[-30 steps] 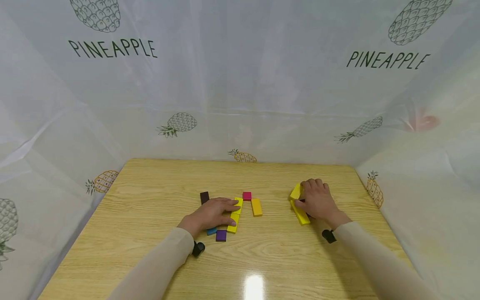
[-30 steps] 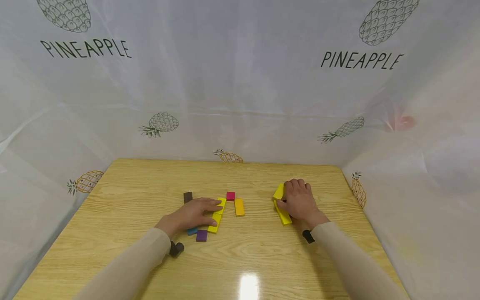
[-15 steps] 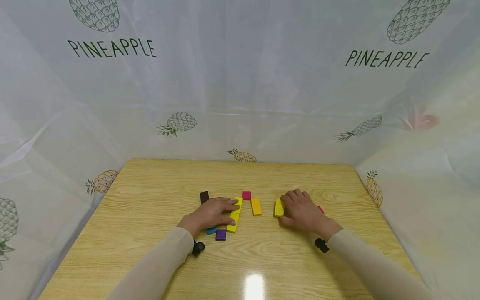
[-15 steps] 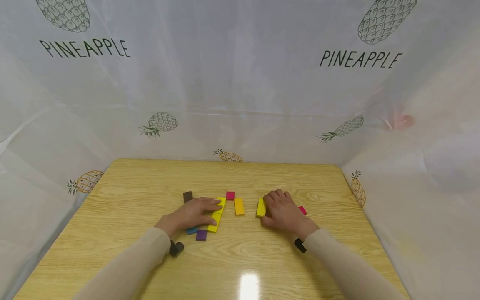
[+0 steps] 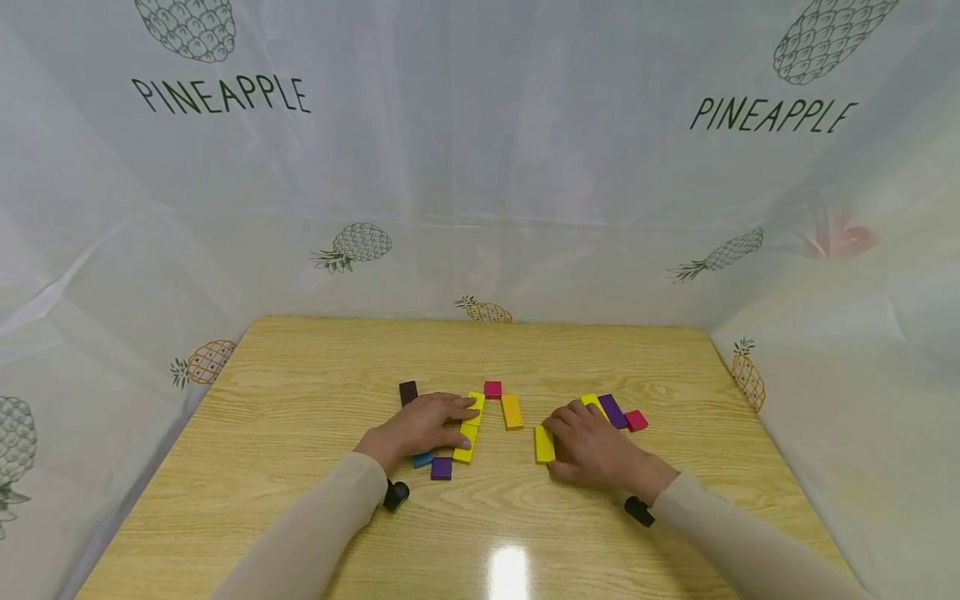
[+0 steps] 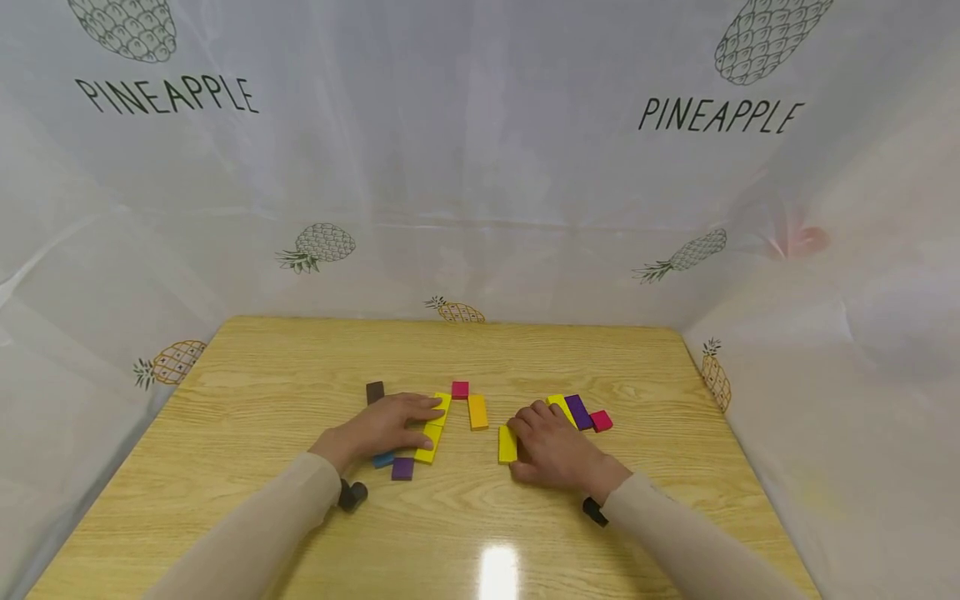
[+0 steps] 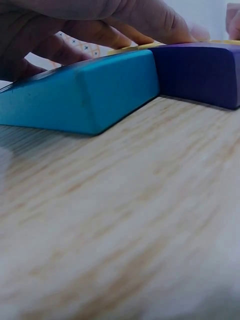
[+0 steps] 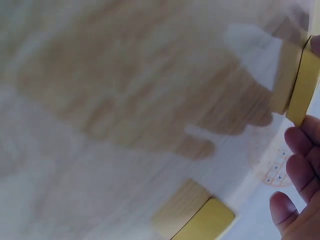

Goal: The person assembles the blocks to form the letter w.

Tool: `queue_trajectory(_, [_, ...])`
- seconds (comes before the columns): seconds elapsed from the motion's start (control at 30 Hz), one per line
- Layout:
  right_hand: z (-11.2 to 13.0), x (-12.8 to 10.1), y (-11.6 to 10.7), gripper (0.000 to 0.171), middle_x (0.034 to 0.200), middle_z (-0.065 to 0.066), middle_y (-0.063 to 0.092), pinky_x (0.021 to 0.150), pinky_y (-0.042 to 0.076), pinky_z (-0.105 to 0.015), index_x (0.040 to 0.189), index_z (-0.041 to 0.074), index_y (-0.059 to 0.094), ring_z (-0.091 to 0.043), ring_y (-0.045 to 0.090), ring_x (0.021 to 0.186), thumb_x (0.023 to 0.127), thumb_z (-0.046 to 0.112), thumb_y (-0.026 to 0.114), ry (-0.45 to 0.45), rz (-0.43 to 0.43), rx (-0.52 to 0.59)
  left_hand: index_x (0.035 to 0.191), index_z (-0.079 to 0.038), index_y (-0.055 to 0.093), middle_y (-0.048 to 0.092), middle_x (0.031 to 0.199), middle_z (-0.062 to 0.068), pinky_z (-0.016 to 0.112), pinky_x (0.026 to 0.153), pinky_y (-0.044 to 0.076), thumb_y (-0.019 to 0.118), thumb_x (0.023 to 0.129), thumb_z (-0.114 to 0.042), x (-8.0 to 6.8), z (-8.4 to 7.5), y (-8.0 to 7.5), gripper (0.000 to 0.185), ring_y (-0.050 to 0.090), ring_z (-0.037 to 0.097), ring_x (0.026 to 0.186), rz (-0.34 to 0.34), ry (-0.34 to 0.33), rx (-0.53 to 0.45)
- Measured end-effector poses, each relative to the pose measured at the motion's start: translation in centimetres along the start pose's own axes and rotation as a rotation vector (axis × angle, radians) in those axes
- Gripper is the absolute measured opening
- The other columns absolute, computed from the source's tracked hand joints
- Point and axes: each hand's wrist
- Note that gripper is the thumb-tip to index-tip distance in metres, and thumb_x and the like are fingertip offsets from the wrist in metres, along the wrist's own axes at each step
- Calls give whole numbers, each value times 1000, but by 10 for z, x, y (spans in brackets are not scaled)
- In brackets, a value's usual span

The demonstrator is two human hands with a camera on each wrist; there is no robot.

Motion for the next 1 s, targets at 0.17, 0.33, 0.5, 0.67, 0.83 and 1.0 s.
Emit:
queue_trajectory(0.17, [5,-2,-1,55,129,-4,65,105,50,-51,136,10,66,-25,54,119,94,46,71,-30,10,-3,154,-22,57,44,166,-6,50,129,29,71,101,-42,1,2,1,59,34,27,158,-3,3,6])
queue_trajectory(0.33, [7,-4,-2,55,128,-3,66,105,50,-52,136,11,68,-25,54,119,94,47,72,-26,1,-5,155,-23,57,44,167,-7,50,129,29,71,101,-42,1,3,1,59,33,26,159,-2,0,7])
queue_trajectory(0.5, [11,-3,-2,53,126,-1,66,106,48,-52,137,12,68,-23,54,119,96,46,72,-43,7,15,155,-23,57,44,167,-6,51,129,30,71,101,-42,1,2,1,58,33,27,159,0,-4,3])
queue_trajectory(0.67, [15,1,0,51,125,-1,67,101,48,-52,137,13,69,-24,55,117,97,45,73,-91,-27,-7,154,-23,58,45,166,-6,51,129,30,71,101,-43,1,1,0,59,34,27,158,2,-9,2])
queue_trajectory(0.83, [17,6,0,51,126,0,68,96,46,-45,138,16,70,-23,55,117,99,48,71,-112,-31,-41,154,-23,58,45,166,-6,51,129,30,71,100,-43,1,0,0,59,34,27,158,2,-8,12])
queue_trajectory(1.0, [18,11,-1,50,128,1,68,94,44,-41,139,18,70,-22,54,118,100,50,68,-119,-17,-52,154,-23,58,45,166,-5,51,129,30,71,100,-43,1,0,-1,59,34,27,158,0,-9,12])
Point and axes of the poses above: each hand's wrist, its own x-axis towards the middle knuckle, its own y-axis out of the palm, z = x × y
